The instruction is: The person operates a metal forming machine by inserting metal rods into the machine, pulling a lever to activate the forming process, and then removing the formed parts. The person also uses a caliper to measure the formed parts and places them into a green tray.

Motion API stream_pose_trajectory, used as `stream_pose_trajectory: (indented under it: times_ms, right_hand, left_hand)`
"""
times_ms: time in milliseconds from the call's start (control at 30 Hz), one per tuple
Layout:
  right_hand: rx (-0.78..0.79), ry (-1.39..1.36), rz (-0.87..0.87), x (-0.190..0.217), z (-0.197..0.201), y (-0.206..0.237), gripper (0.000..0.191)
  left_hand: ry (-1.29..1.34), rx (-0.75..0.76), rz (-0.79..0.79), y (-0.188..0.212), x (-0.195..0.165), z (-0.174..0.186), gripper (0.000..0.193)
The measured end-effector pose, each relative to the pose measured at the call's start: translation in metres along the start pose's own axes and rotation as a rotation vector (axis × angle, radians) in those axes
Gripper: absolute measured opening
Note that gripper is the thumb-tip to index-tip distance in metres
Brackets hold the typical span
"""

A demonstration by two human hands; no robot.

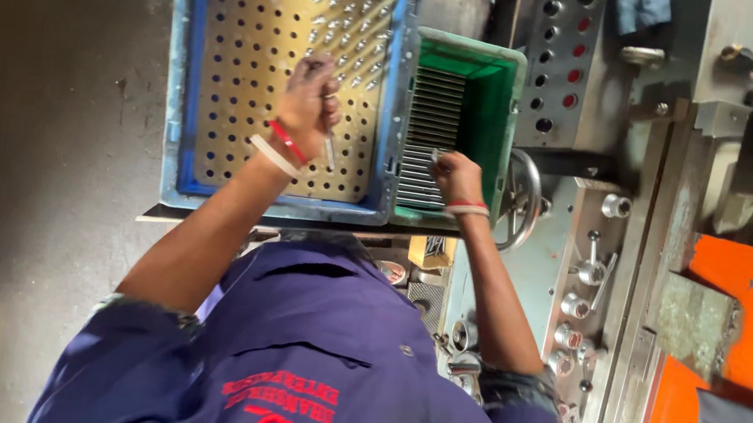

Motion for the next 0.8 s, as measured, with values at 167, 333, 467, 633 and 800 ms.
stream_pose_trajectory:
  times_ms: [167, 333, 467, 633, 800]
  right_hand:
    - [-0.184, 0.308, -0.053, -0.025, -0.008, -0.022, 0.011]
    - [0.016, 0.271, -0.58, -0.081, -0.022, -0.016, 0.009]
    - [0.111, 0.234, -0.631, -0.093, -0.026, -0.013, 0.011]
    - [-0.155, 0.122, -0.407, -0.066, -0.007, -0.011, 0.016]
    - [-0.483, -0.205, -0.428, -0.073, 0.04, 0.053, 0.018]
  left_hand:
    - [0.019, -0.023, -0.037, 0.022, -0.021, 0.023, 0.008]
    - [-0.023, -0.187, -0.071, 0.039, -0.042, 0.053, 0.007]
    - [0.009, -0.126, -0.071, 0.039, -0.041, 0.057, 0.008]
    - [0.016, -0.067, -0.037, 0.03, -0.03, 0.053, 0.007]
    - [-0.154, -0.047, -0.111, 0.015, -0.026, 0.045, 0.01]
Point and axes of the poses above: each hand's wrist, its own y-axis away from the middle knuckle, its own z-axis out of the back of the hand, x = y × z, the point moved 6 cm from there along -y, towards the middle knuckle, and after that the axes turned 2 degrees about z, right-handed, at the moved point
